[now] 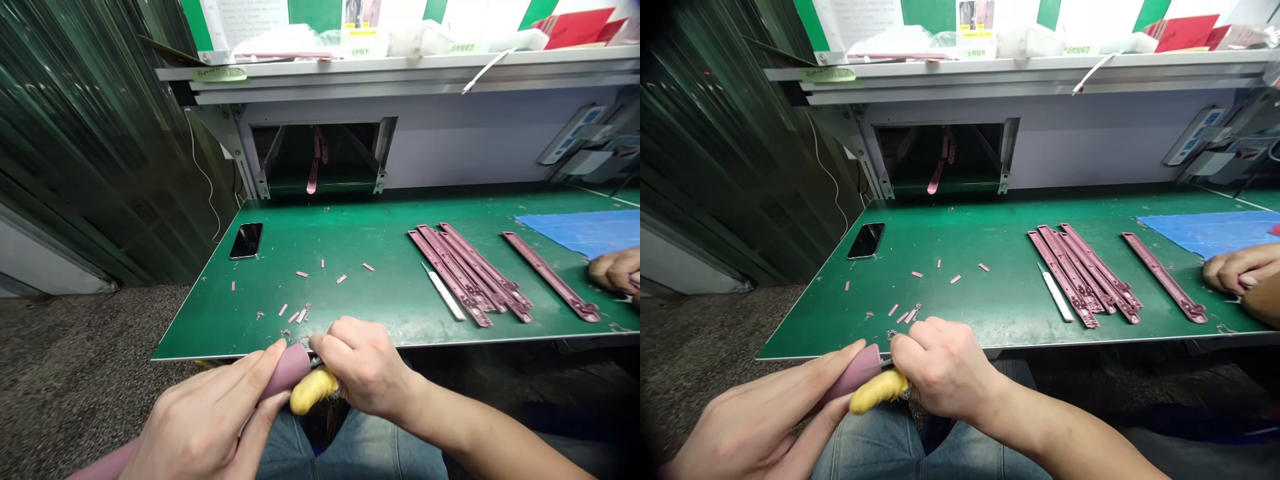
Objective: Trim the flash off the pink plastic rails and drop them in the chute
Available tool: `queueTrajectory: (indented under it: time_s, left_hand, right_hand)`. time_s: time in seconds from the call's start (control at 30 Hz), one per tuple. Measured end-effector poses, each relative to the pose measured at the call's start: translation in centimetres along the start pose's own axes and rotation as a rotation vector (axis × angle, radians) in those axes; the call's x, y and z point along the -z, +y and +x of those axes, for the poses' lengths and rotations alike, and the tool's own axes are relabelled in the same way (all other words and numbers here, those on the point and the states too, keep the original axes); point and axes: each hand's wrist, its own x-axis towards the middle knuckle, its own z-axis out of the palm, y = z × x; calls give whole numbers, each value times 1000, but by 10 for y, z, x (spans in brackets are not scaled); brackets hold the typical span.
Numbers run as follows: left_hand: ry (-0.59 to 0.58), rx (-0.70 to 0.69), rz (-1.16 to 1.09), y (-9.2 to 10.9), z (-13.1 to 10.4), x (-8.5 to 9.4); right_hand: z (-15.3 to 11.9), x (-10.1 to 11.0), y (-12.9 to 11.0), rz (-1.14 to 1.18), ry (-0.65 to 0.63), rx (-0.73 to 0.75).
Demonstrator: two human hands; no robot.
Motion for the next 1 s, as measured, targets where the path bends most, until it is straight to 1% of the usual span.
queueTrajectory:
  time_s: [0.07,0.2,0.33,0.5,0.67,0.73,0.77,0.9,0.93,1.0]
  left_hand:
    - [-1,41,-8,2,-1,-3]
    - [39,106,-6,6,-3,-7]
    - [45,189,-9,10,-1,-9]
    - [46,252,14,12,-1,-11]
    - [41,313,-8,8,2,-15]
    - [32,300,-7,3,4,-16]
    - [15,267,1,-1,5,-15]
    - [-107,83,12,-17,6,-11]
    - [-116,65,0,-19,6,-10]
    - [-114,83,-48,-20,6,-8]
  right_hand:
    - [1,-2,1,-22,9,-27]
    - [2,-4,1,-36,11,-37]
    - [1,-7,-1,-45,28,-51]
    - [1,-15,-4,-72,69,-140]
    - [1,-22,-1,-90,67,-113]
    - [2,-21,4,-60,28,-116]
    - [3,-20,7,-42,-1,-126]
    - [5,-17,15,5,-131,-131]
    - [5,-17,15,15,-149,-112]
    - [3,-17,17,60,-144,-54]
